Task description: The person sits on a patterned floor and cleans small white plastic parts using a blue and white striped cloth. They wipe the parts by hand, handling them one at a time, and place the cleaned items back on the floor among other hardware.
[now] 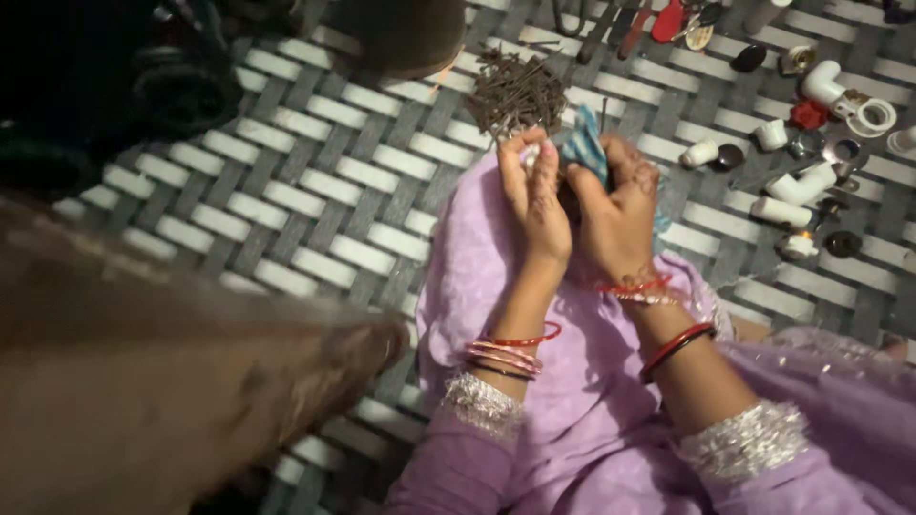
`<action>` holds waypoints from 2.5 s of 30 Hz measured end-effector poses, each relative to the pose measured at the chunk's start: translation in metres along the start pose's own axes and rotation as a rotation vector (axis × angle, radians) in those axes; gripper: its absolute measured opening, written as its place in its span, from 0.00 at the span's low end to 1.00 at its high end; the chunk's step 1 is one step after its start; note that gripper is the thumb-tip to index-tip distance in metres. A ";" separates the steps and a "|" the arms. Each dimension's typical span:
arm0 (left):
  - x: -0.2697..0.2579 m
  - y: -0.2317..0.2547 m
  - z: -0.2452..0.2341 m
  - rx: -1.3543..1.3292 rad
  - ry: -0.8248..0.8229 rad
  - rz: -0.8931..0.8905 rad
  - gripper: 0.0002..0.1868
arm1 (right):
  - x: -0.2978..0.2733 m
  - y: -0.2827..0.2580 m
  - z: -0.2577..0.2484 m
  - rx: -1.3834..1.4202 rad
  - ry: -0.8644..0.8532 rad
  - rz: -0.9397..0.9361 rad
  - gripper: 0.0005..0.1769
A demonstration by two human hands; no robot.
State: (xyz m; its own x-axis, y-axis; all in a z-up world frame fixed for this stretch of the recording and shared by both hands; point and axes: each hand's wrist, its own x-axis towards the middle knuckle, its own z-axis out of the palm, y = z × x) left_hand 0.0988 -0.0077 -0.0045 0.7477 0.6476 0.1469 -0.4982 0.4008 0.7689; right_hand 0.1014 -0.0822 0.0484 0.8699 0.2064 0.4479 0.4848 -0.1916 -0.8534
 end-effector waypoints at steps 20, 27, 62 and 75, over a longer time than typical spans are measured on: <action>0.045 -0.032 0.001 0.207 0.243 -0.258 0.24 | 0.073 0.069 0.052 0.095 0.120 0.301 0.06; 0.016 0.000 0.006 0.072 0.241 -0.150 0.25 | 0.049 0.061 0.044 0.015 0.065 -0.018 0.04; 0.037 -0.070 0.017 -0.023 0.080 -0.654 0.17 | 0.060 0.077 -0.076 0.032 -0.302 -0.008 0.11; 0.028 -0.088 0.022 0.427 -0.127 -0.422 0.17 | 0.051 0.118 -0.089 0.185 -0.342 0.260 0.08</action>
State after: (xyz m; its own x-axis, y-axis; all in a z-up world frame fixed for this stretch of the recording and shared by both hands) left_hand 0.1729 -0.0387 -0.0542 0.9015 0.3974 -0.1716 0.0524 0.2934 0.9546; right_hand 0.2113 -0.1793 -0.0059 0.8657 0.4846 0.1257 0.2035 -0.1112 -0.9727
